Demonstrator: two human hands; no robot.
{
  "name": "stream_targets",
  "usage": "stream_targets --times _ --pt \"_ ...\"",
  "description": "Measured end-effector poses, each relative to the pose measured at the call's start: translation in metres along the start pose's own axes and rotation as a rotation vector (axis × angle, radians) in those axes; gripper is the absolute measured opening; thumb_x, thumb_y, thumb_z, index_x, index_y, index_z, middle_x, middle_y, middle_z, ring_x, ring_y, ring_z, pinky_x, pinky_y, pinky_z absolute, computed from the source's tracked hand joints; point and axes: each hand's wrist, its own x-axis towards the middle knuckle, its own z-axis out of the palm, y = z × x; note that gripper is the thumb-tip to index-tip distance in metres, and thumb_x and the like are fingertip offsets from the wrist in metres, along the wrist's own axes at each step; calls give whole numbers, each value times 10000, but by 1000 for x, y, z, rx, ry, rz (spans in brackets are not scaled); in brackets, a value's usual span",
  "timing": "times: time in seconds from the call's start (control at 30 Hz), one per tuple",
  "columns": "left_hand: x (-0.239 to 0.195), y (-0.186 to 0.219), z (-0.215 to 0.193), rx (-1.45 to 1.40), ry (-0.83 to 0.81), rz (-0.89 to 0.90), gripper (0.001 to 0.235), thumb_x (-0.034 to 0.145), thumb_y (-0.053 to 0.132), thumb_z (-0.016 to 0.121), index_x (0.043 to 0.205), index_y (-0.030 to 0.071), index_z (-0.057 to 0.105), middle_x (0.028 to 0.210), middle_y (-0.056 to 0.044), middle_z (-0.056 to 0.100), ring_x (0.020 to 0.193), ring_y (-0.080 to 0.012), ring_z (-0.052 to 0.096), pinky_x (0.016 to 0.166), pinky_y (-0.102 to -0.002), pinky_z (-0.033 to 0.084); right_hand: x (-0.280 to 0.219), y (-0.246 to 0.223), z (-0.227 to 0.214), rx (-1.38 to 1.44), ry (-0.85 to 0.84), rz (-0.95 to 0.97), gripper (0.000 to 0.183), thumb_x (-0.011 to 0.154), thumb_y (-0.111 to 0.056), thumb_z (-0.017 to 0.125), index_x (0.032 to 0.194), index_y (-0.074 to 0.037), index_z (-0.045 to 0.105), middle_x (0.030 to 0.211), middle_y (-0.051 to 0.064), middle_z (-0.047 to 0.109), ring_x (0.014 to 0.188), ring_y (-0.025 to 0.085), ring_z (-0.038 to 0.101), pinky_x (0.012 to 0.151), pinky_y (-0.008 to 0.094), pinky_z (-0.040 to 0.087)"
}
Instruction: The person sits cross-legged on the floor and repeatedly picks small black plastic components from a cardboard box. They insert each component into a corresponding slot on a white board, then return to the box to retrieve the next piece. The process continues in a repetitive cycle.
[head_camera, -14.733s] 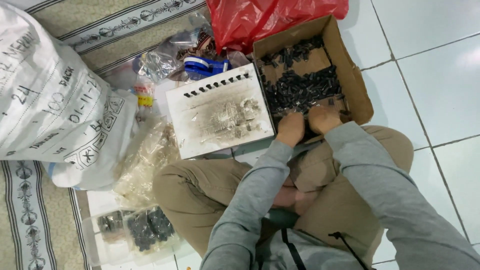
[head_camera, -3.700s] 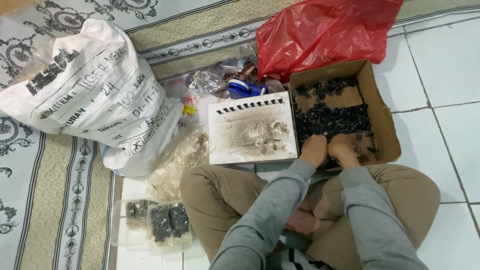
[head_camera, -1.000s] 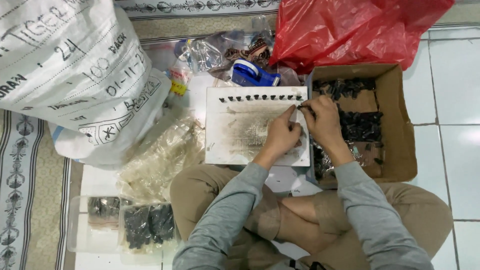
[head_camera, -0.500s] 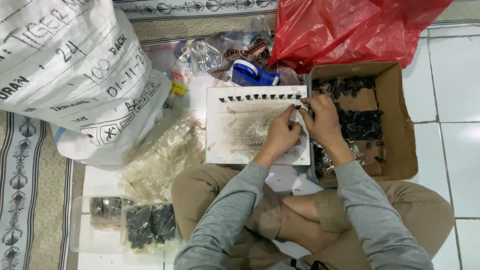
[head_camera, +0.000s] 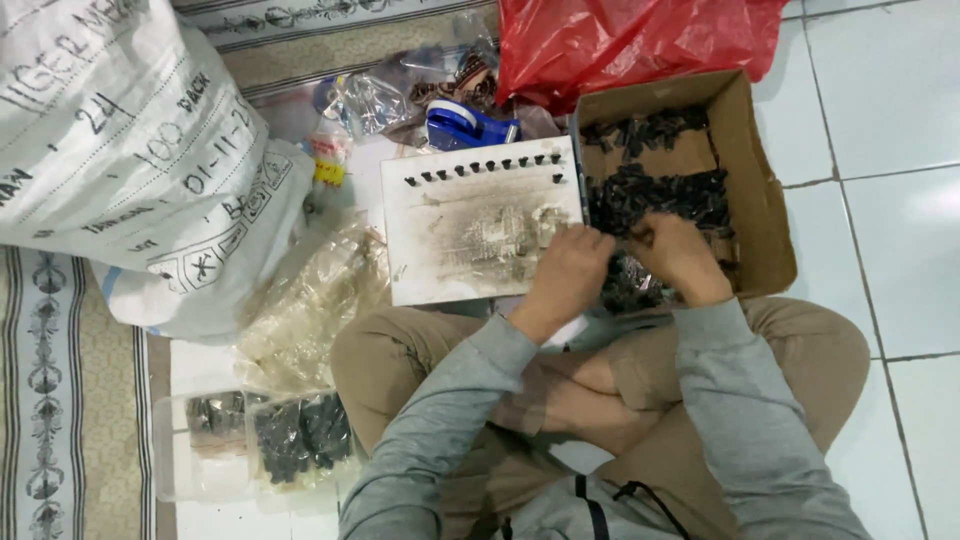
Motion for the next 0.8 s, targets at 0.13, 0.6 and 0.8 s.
stream_targets --times 0.13,0.6,0.8 --pt "11 59 -15 3 -17 88 83 843 -18 661 783 34 686 705 -119 619 770 -283 644 811 -405 509 -31 16 28 -194 -196 222 354 867 -99 650 1119 131 745 1052 363 746 1043 490 726 855 571 605" --pt "17 76 116 575 -793 -295 217 944 56 632 788 185 713 820 6 718 855 -214 655 998 -461 357 -21 32 51 -111 -256 192 352 952 20 489 1201 108 722 1204 357 711 1189 480 678 963 582 573" --pt "-5 63 203 352 -13 -950 193 865 127 615 696 219 604 570 43 594 610 -123 652 736 -267 362 -58 -11 8 -37 -335 167 429 966 20 465 1345 144 623 1342 370 634 1300 475 597 1075 561 520"
